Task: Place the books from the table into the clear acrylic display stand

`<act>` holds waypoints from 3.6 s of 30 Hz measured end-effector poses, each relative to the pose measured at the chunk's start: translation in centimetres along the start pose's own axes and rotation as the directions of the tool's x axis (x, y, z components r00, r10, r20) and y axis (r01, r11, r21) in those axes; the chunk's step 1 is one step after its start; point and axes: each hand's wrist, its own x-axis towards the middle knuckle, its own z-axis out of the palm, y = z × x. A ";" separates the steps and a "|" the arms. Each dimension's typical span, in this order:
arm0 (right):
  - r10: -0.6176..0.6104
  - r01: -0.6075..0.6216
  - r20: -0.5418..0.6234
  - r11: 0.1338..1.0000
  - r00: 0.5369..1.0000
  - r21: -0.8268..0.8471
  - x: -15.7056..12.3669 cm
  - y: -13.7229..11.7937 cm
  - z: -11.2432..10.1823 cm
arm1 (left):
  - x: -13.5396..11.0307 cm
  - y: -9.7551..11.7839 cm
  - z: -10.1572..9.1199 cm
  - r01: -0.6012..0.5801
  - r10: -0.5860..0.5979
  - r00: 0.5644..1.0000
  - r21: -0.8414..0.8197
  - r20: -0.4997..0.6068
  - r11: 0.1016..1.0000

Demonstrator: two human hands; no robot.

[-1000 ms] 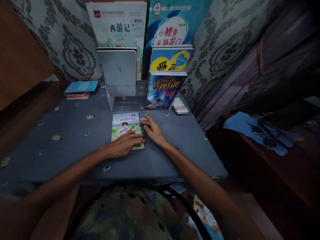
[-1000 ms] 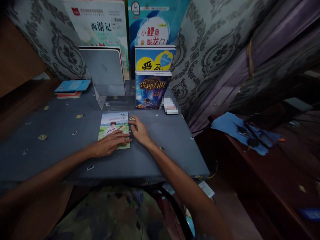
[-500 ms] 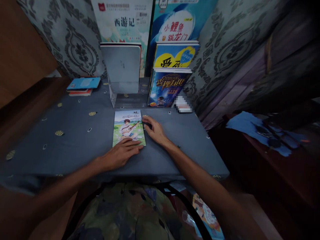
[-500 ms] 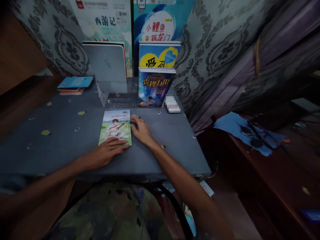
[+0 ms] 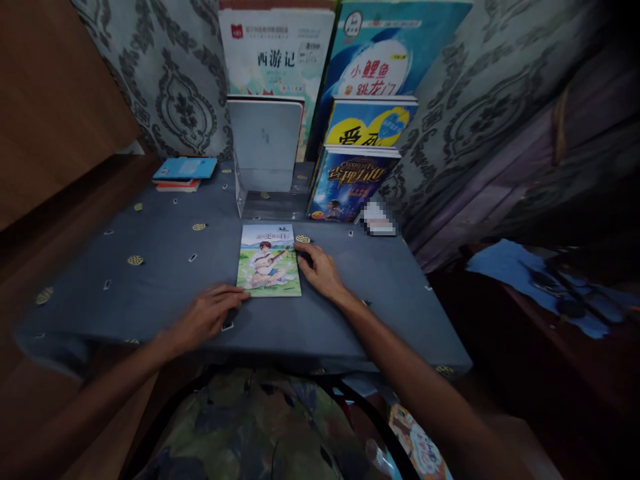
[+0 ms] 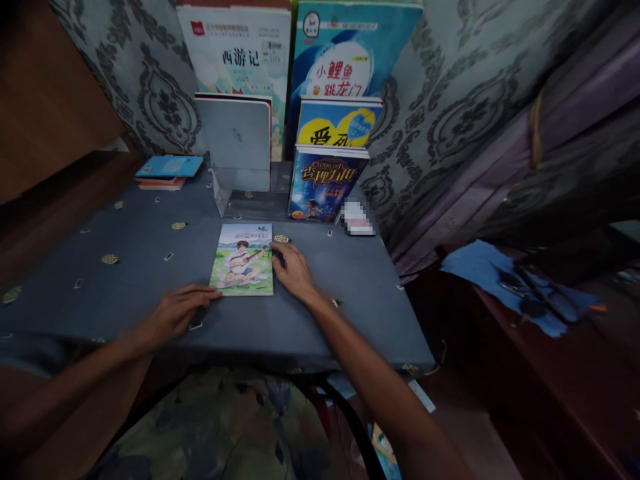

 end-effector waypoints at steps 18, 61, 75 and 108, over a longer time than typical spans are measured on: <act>0.101 -0.011 0.172 0.888 0.980 -0.459 -0.7 -3.9 -0.2 | 5.3 -2.2 1.2 0.355 -0.336 0.934 0.204 -0.120 0.912; -0.064 0.119 -0.285 0.977 0.956 0.178 -1.6 -4.4 0.7 | 12.3 -3.9 -1.3 0.084 -0.574 0.813 -0.956 -0.098 0.282; -0.143 0.182 -0.322 0.979 0.936 0.094 0.5 -4.1 0.7 | 11.2 -3.9 -4.7 0.260 -0.387 0.908 -0.513 -0.157 0.818; -0.239 0.228 -0.521 0.970 0.819 -0.087 18.0 -4.9 -3.0 | 22.7 -10.6 -8.6 0.065 -0.182 0.721 -0.196 -0.669 0.979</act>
